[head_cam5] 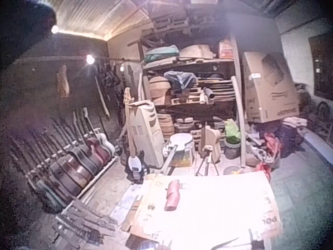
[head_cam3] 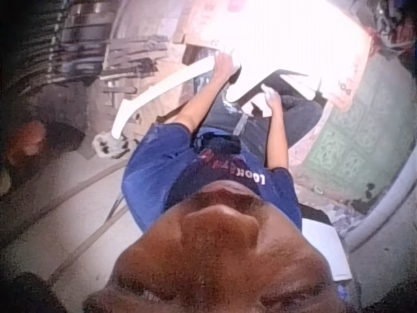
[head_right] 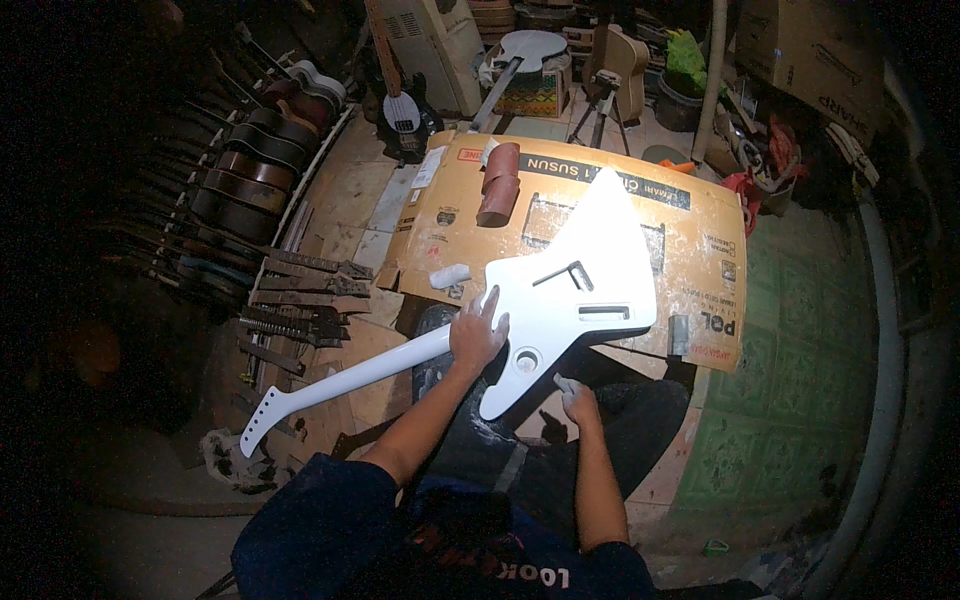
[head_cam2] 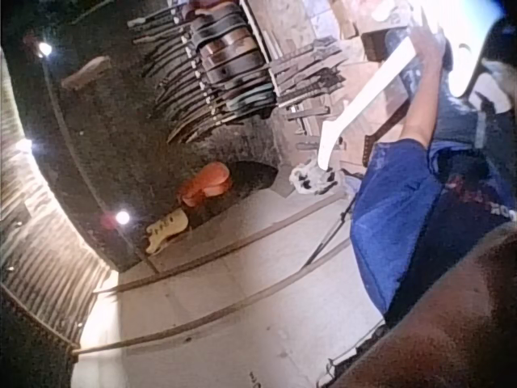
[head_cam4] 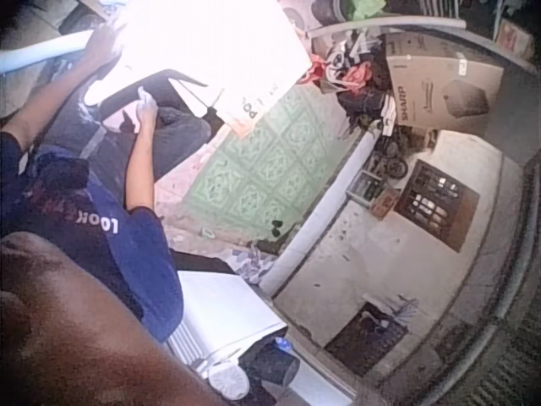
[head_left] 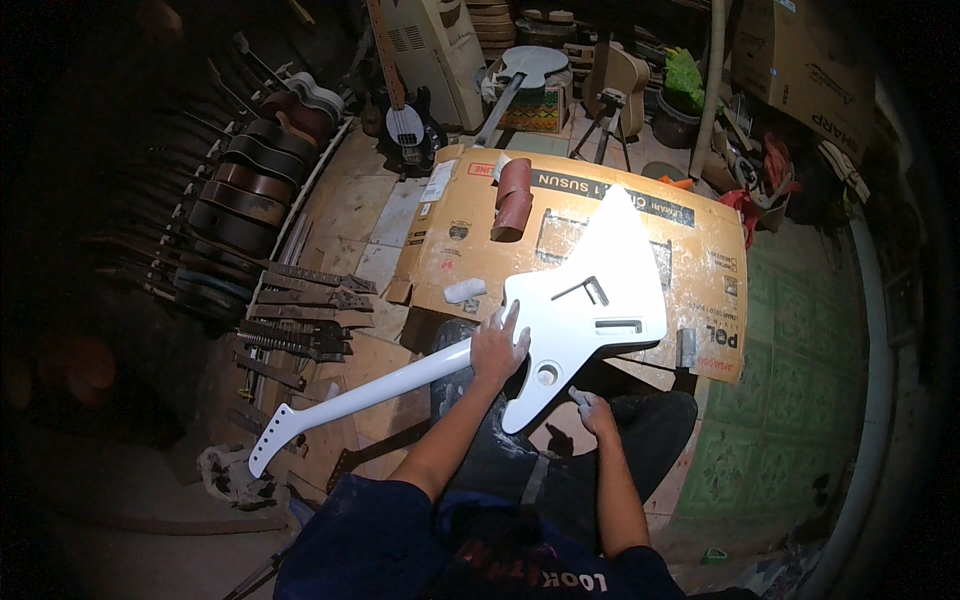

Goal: The person sits on the floor and sands a white guitar body using a sanding block. They work on the flat surfaces and edges of the instrument, holding it with one hand and sanding with the other. The guitar body is placed on a cardboard box during the process.

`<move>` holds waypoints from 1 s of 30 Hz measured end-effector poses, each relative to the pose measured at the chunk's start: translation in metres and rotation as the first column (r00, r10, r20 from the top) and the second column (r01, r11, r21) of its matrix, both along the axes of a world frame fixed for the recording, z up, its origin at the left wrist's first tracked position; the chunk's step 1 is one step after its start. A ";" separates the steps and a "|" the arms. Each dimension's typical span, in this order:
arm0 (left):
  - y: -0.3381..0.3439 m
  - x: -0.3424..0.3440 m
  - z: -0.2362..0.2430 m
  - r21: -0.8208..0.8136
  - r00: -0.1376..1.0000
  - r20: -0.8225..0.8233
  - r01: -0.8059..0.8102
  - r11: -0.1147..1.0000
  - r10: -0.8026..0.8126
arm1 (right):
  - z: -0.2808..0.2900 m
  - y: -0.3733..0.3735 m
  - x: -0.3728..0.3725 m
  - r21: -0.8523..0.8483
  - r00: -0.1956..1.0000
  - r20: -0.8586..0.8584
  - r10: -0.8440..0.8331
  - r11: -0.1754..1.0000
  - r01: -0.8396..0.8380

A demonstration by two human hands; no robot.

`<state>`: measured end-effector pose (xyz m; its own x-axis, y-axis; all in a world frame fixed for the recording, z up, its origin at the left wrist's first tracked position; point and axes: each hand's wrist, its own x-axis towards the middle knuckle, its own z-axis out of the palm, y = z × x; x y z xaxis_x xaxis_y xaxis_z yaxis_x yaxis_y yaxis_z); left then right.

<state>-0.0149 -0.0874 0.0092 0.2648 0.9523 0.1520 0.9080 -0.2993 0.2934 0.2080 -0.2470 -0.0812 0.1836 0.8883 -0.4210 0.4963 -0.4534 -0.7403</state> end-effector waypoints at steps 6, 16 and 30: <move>-0.001 -0.003 -0.003 0.010 1.000 -0.004 -0.006 1.000 0.007 | 0.008 0.004 -0.005 -0.046 0.999 -0.038 -0.027 0.999 0.025; 0.000 0.000 0.001 -0.011 1.000 -0.006 0.001 1.000 -0.001 | 0.010 0.002 -0.004 -0.030 0.999 -0.037 -0.038 0.999 0.037; 0.001 0.001 0.002 -0.010 1.000 -0.012 0.009 1.000 -0.010 | 0.005 0.000 0.000 0.020 0.999 -0.034 -0.005 1.000 0.005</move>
<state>-0.0134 -0.0865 0.0116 0.2755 0.9512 0.1389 0.9085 -0.3049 0.2857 0.2081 -0.2470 -0.0760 0.1739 0.8956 -0.4094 0.4684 -0.4409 -0.7656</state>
